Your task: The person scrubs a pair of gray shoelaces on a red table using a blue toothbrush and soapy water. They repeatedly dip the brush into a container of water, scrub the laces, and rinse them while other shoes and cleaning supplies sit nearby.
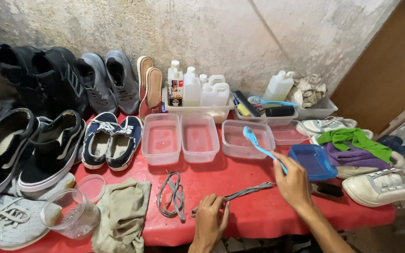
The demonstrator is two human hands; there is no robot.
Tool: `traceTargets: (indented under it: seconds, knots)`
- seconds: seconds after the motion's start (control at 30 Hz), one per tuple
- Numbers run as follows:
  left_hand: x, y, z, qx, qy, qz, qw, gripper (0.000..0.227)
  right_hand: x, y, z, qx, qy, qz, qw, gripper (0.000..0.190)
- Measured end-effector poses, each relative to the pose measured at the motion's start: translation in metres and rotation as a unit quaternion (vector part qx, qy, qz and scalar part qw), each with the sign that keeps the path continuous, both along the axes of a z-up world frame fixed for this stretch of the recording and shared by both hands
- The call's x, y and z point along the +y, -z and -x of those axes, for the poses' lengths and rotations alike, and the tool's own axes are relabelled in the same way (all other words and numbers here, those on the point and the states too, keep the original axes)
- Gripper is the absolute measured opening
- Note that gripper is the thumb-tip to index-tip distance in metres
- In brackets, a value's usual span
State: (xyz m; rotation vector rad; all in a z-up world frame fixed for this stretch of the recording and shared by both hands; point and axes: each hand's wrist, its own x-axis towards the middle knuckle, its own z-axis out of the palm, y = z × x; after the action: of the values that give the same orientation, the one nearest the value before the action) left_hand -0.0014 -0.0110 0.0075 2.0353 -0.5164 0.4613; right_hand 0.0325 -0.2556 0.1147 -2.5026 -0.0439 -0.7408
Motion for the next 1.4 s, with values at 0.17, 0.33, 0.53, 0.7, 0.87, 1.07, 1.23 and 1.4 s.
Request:
traceTargets:
  seconds: [0.17,0.33,0.53,0.7,0.87,1.07,1.23,1.4]
  knots:
    - [-0.021,-0.02,-0.001,0.168,0.009,0.166,0.972,0.02,0.04,0.039,0.053,-0.006,-0.026,-0.094,0.995,0.033]
    - [-0.04,-0.011,-0.001,0.246,0.061,0.238,0.938,0.025,0.076,0.083,0.086,0.015,0.019,-0.173,0.985,0.034]
    - [-0.049,-0.005,0.006,0.356,0.096,0.307,0.877,0.024,0.071,0.097,0.085,0.15,0.077,-0.231,0.958,0.035]
    - [-0.061,0.014,0.011,0.203,0.088,0.149,0.964,0.018,0.058,0.086,0.058,0.115,-0.018,-0.313,0.942,0.04]
    - [-0.073,0.027,0.015,0.206,0.091,0.112,0.968,0.028,0.07,0.072,0.049,0.201,0.062,-0.256,0.943,0.042]
    - [-0.055,0.016,-0.018,0.164,0.135,-0.02,0.977,0.02,0.019,0.07,0.023,0.145,-0.002,-0.261,0.954,0.033]
    - [-0.053,0.013,-0.06,0.099,-0.002,-0.17,0.981,0.016,-0.025,0.06,0.009,0.184,0.027,-0.108,0.977,0.062]
    - [-0.055,0.05,-0.061,0.009,0.001,-0.196,0.981,0.019,-0.022,0.076,0.007,0.274,0.015,-0.032,0.961,0.062]
